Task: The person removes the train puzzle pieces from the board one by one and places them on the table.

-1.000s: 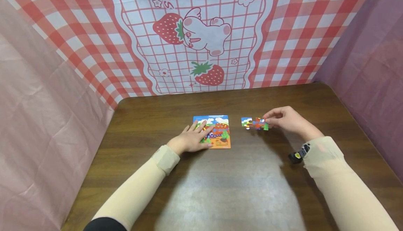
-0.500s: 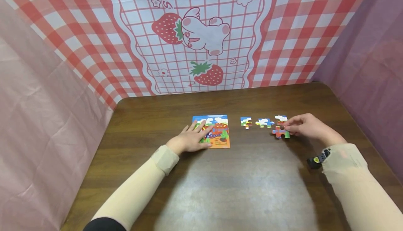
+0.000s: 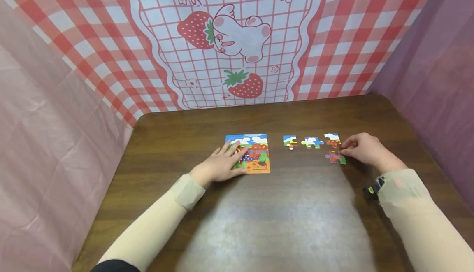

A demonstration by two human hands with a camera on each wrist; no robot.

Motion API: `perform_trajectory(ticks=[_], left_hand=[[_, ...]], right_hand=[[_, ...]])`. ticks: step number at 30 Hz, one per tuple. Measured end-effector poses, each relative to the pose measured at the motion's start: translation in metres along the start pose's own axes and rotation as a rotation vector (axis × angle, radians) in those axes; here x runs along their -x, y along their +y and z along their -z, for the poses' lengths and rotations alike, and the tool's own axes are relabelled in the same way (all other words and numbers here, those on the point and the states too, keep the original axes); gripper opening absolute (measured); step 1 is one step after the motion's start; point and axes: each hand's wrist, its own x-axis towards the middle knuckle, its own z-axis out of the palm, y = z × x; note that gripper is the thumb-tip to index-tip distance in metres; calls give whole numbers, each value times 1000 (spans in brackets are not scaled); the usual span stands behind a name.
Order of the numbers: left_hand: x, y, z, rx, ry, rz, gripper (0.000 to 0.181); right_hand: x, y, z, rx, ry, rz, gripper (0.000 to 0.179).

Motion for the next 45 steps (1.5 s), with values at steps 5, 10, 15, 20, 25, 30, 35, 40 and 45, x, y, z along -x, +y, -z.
perform_trajectory(ticks=[5, 10, 15, 20, 25, 30, 35, 40, 45], left_hand=[[5, 1, -2, -24, 43, -78, 70], [0, 1, -1, -21, 75, -99, 62], [-3, -2, -1, -27, 87, -88, 60], [-3, -4, -3, -33, 98, -89, 61], [-3, -5, -6, -62, 106, -98, 61], [-2, -5, -8, -68, 93, -85, 60], [0, -6, -9, -27, 79, -61, 60], [2, -8, -10, -20, 76, -62, 61], [3, -9, -12, -28, 80, -62, 61]], right_hand=[[-3, -22, 2, 7, 22, 26, 23], [-11, -73, -2, -27, 52, 118, 20], [-25, -126, -22, -71, 18, 251, 14], [-48, -163, -50, -80, -38, 333, 14], [-69, -187, -73, -61, -88, 321, 26], [-77, -201, -88, -7, -171, 300, 43], [-77, -207, -95, 67, -194, 319, 41], [-77, -210, -97, 71, -220, 276, 36], [-76, -212, -97, 60, -246, 256, 34]])
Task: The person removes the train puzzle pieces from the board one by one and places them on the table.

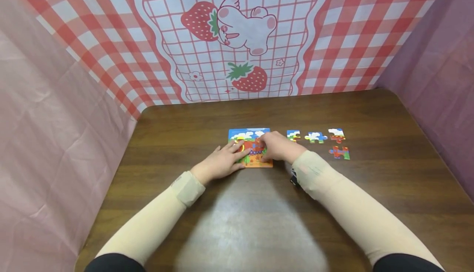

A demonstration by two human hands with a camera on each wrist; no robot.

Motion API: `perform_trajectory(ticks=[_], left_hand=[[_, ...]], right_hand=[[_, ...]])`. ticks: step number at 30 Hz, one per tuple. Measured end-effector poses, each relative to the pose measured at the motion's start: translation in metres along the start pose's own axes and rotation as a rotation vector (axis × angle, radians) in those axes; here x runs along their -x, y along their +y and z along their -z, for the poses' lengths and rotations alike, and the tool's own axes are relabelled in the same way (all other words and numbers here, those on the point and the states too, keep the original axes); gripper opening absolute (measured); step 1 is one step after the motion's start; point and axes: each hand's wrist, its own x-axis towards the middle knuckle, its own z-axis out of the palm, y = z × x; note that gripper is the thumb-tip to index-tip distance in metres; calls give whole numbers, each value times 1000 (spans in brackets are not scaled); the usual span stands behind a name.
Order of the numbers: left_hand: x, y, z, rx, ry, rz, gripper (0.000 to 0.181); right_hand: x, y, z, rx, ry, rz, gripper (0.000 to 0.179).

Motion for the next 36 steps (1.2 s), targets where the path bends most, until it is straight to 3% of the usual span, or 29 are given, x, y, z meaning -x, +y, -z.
perform_trajectory(ticks=[12, 17, 25, 36], left_hand=[[0, -1, 0, -11, 3, -3, 60], [0, -1, 0, -8, -1, 1, 60], [-2, -1, -1, -1, -14, 8, 60], [-2, -1, -1, -1, -10, 11, 61]], right_hand=[[0, 0, 0, -35, 31, 3, 36], [1, 7, -2, -71, 67, 32, 30], [3, 12, -2, -152, 60, 23, 19], [1, 13, -3, -135, 76, 42, 15]])
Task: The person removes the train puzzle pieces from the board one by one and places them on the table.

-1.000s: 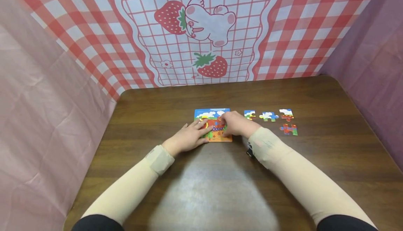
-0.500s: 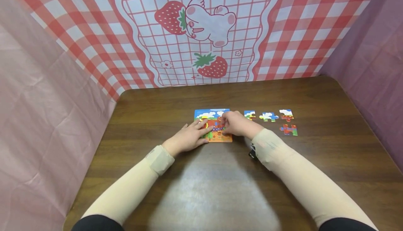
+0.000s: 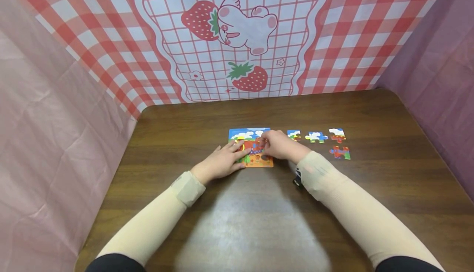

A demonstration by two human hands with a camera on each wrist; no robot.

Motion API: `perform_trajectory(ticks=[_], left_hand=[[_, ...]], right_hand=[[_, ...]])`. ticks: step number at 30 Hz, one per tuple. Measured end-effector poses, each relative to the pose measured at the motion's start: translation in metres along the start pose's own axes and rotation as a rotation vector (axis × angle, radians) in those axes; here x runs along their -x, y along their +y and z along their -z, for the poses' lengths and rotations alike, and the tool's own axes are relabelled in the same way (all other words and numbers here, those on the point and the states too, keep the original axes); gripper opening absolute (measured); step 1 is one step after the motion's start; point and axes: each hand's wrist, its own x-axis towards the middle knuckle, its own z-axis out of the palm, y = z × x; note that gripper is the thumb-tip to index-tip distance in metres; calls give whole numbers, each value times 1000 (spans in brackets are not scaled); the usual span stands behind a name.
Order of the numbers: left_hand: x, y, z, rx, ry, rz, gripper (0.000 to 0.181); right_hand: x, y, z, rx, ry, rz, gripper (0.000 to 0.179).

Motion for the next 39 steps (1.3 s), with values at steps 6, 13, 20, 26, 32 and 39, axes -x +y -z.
perform_trajectory(ticks=[6, 13, 20, 26, 32, 39], left_hand=[[0, 0, 0, -7, -2, -3, 60], [-1, 0, 0, 2, 1, -2, 61], [0, 0, 0, -5, 4, -4, 61], [2, 1, 0, -2, -2, -5, 60], [3, 1, 2, -11, -7, -5, 60], [1, 1, 3, 10, -8, -1, 61]], right_hand=[[-2, -1, -3, 26, -8, -15, 16], [-3, -3, -2, 67, -19, 13, 23], [-4, -3, -1, 69, -30, -4, 23], [-4, -5, 0, 71, -41, -6, 23], [-6, -8, -3, 73, -43, -11, 29], [-6, -11, -1, 89, -45, -63, 35]])
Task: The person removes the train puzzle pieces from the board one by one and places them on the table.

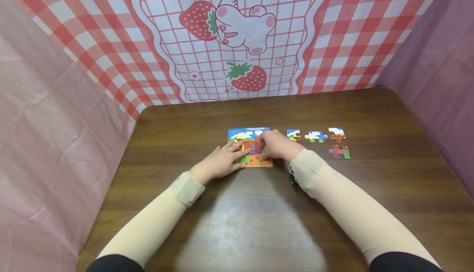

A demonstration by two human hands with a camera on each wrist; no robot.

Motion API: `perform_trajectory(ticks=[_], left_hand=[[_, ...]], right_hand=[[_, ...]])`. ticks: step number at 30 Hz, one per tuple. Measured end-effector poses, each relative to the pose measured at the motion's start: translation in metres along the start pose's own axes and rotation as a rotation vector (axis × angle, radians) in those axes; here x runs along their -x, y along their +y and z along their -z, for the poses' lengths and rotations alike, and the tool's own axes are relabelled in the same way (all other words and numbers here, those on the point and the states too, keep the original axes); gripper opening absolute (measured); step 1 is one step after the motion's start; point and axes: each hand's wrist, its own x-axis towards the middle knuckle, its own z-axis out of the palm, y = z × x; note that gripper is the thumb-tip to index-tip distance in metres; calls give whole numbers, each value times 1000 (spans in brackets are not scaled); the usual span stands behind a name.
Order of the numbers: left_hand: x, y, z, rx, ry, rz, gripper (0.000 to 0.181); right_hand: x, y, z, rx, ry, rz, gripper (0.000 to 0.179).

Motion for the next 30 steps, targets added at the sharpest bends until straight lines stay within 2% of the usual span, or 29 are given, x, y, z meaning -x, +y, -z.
perform_trajectory(ticks=[8, 15, 20, 25, 30], left_hand=[[-1, 0, 2, -11, 13, -3, 60], [2, 1, 0, -13, 11, -2, 61], [4, 2, -1, -23, 15, -5, 61], [8, 4, -1, -56, -4, -17, 65], [10, 5, -1, -69, -17, -21, 65]], right_hand=[[0, -3, 6, 87, 24, 10, 38], [1, -5, 7, 57, -17, -47, 36], [1, -6, 11, 19, -36, -33, 33], [-4, -7, 13, 10, -16, -10, 30], [-18, -11, 11, -1, 3, -17, 27]])
